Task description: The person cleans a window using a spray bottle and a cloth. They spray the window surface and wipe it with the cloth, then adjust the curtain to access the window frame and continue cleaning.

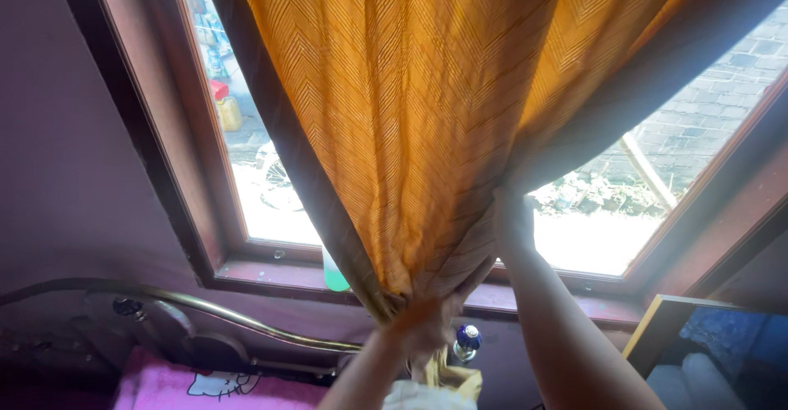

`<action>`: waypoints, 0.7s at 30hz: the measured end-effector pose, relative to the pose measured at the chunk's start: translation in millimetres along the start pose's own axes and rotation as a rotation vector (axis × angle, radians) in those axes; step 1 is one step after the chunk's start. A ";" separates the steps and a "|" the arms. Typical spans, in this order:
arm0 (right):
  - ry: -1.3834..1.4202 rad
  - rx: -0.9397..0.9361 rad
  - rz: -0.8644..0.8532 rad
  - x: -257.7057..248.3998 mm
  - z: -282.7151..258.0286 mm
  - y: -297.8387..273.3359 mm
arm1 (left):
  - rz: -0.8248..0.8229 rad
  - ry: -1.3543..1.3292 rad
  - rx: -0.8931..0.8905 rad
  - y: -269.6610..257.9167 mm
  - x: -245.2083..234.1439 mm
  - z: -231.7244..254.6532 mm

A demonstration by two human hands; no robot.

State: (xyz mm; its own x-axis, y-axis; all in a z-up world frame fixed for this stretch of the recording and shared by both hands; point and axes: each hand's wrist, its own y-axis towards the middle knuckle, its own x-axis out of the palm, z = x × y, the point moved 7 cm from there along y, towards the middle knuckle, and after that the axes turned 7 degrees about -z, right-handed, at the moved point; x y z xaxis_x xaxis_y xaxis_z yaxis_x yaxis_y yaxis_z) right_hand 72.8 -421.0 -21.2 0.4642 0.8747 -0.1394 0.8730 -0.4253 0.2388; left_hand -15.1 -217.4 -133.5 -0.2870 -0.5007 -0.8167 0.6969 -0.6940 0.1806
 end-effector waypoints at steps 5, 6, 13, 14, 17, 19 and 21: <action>0.323 0.063 -0.081 10.1 17.8 15.8 | 0.966 0.354 -0.186 -8.2 -195.4 1.5; 0.358 0.040 -0.099 12.0 19.6 18.2 | 1.192 0.358 -0.266 -30.0 -233.5 -6.3; 0.483 -0.032 -0.181 24.1 -5.6 9.2 | 1.081 -0.856 -0.375 -39.3 -344.5 -117.8; 0.485 -0.028 -0.200 24.4 -7.8 8.2 | 0.976 -0.974 -0.291 -31.9 -342.3 -119.6; 0.520 -0.163 -0.310 26.4 -16.8 7.1 | 0.643 -0.931 -0.304 -19.1 -335.8 -111.3; 0.599 -0.211 -0.327 19.9 -23.2 9.5 | 0.520 -0.866 -0.320 -9.3 -328.2 -98.2; 0.736 -0.169 -0.267 9.0 -28.5 8.3 | 0.495 -0.891 -0.268 0.3 -325.6 -86.4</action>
State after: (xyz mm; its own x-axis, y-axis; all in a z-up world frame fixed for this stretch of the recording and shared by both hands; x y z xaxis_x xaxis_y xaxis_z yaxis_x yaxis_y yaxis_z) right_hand 79.9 -410.0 6.9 -0.0267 0.8959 0.4435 0.8790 -0.1902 0.4372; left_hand 135.3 -9.9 85.1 -0.2341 -0.9716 0.0332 0.9596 -0.2255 0.1680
